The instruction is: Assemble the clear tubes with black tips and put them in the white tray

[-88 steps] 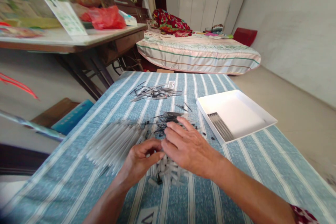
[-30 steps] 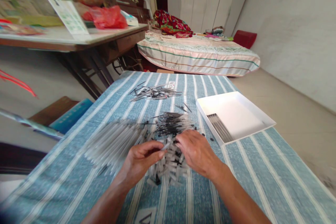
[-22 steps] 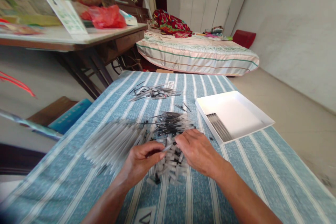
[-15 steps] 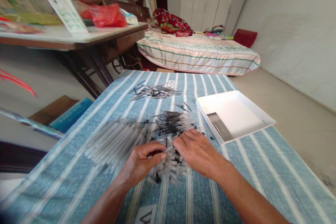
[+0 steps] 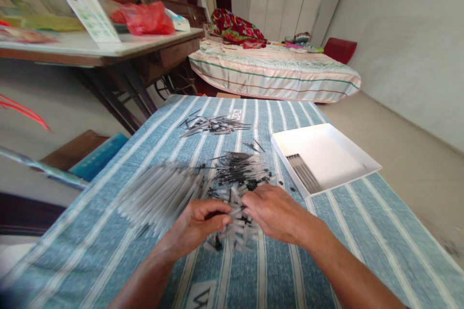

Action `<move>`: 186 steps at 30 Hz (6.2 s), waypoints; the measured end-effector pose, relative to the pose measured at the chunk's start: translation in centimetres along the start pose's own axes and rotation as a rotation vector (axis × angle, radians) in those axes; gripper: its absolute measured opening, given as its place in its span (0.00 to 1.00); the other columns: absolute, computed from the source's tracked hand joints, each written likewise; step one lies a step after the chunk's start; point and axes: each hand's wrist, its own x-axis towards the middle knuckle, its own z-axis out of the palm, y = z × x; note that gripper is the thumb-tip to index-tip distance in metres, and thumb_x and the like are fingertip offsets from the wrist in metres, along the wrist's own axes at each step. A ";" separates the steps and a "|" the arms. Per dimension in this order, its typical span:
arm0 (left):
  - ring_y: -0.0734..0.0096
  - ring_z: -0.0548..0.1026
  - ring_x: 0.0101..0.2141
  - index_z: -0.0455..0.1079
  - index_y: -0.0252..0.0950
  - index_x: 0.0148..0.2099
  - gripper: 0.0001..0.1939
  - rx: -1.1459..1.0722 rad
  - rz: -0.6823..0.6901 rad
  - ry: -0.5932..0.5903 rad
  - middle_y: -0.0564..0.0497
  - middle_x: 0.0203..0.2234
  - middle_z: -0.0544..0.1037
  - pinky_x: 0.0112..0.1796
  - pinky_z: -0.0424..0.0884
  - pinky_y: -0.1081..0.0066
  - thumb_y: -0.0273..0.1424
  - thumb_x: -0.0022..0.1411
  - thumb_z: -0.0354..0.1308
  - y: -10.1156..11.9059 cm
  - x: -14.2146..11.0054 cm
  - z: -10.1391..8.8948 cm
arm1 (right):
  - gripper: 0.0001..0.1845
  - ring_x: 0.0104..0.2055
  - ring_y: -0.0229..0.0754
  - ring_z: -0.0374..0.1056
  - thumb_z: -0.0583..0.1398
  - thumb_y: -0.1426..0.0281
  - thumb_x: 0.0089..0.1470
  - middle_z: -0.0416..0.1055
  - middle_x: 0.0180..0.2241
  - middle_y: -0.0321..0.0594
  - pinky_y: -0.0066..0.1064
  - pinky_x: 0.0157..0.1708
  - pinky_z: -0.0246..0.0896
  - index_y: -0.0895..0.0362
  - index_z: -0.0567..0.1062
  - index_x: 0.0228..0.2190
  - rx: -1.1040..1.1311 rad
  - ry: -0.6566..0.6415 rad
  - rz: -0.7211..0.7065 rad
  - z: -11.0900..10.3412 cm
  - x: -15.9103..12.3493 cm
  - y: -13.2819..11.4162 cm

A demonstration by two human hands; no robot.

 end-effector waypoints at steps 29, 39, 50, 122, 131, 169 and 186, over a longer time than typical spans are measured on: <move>0.77 0.60 0.21 0.72 0.32 0.30 0.10 0.006 -0.067 -0.118 0.56 0.17 0.64 0.23 0.56 0.76 0.34 0.53 0.55 -0.2 -0.1 0.0 | 0.12 0.27 0.36 0.62 0.50 0.68 0.59 0.67 0.23 0.37 0.26 0.28 0.54 0.57 0.70 0.28 0.320 0.085 0.016 1.3 -0.6 0.3; 0.78 0.59 0.21 0.71 0.31 0.28 0.08 0.003 -0.046 -0.080 0.56 0.17 0.64 0.23 0.55 0.77 0.32 0.53 0.55 0.1 -0.1 0.0 | 0.10 0.24 0.33 0.61 0.53 0.66 0.57 0.67 0.22 0.33 0.23 0.25 0.53 0.58 0.70 0.29 0.551 0.065 0.181 1.6 -0.8 0.4; 0.78 0.59 0.22 0.70 0.31 0.28 0.06 0.013 -0.007 -0.075 0.57 0.18 0.63 0.24 0.55 0.78 0.30 0.52 0.55 0.2 0.0 0.0 | 0.17 0.21 0.32 0.57 0.51 0.65 0.58 0.60 0.18 0.31 0.22 0.24 0.50 0.58 0.67 0.22 0.583 0.080 0.210 2.0 -0.8 0.1; 0.73 0.68 0.29 0.70 0.35 0.31 0.04 0.437 0.320 0.381 0.51 0.27 0.70 0.32 0.64 0.74 0.30 0.55 0.56 -0.8 0.1 -0.1 | 0.12 0.22 0.34 0.62 0.55 0.65 0.54 0.67 0.17 0.31 0.24 0.25 0.56 0.58 0.69 0.23 0.710 0.267 0.553 3.4 -1.2 1.8; 0.76 0.66 0.22 0.71 0.34 0.29 0.05 0.084 0.105 0.466 0.55 0.20 0.70 0.24 0.62 0.77 0.31 0.51 0.59 -0.2 0.3 0.4 | 0.08 0.22 0.36 0.63 0.54 0.69 0.52 0.67 0.18 0.32 0.24 0.23 0.52 0.56 0.71 0.25 0.395 0.108 0.593 5.7 -2.2 1.1; 0.78 0.70 0.19 0.68 0.32 0.29 0.06 -0.612 0.047 0.561 0.53 0.22 0.76 0.21 0.64 0.77 0.27 0.47 0.62 0.4 0.5 -0.2 | 0.05 0.24 0.35 0.63 0.55 0.76 0.47 0.67 0.21 0.35 0.25 0.26 0.56 0.57 0.71 0.24 0.498 0.514 0.402 6.1 0.1 -3.4; 0.79 0.64 0.10 0.68 0.32 0.27 0.05 -0.683 -0.089 0.383 0.55 0.13 0.72 0.14 0.58 0.78 0.29 0.49 0.61 -0.7 0.9 -0.6 | 0.04 0.26 0.37 0.66 0.57 0.74 0.53 0.71 0.24 0.40 0.27 0.28 0.59 0.60 0.71 0.28 0.515 0.662 0.327 6.3 -0.6 -4.0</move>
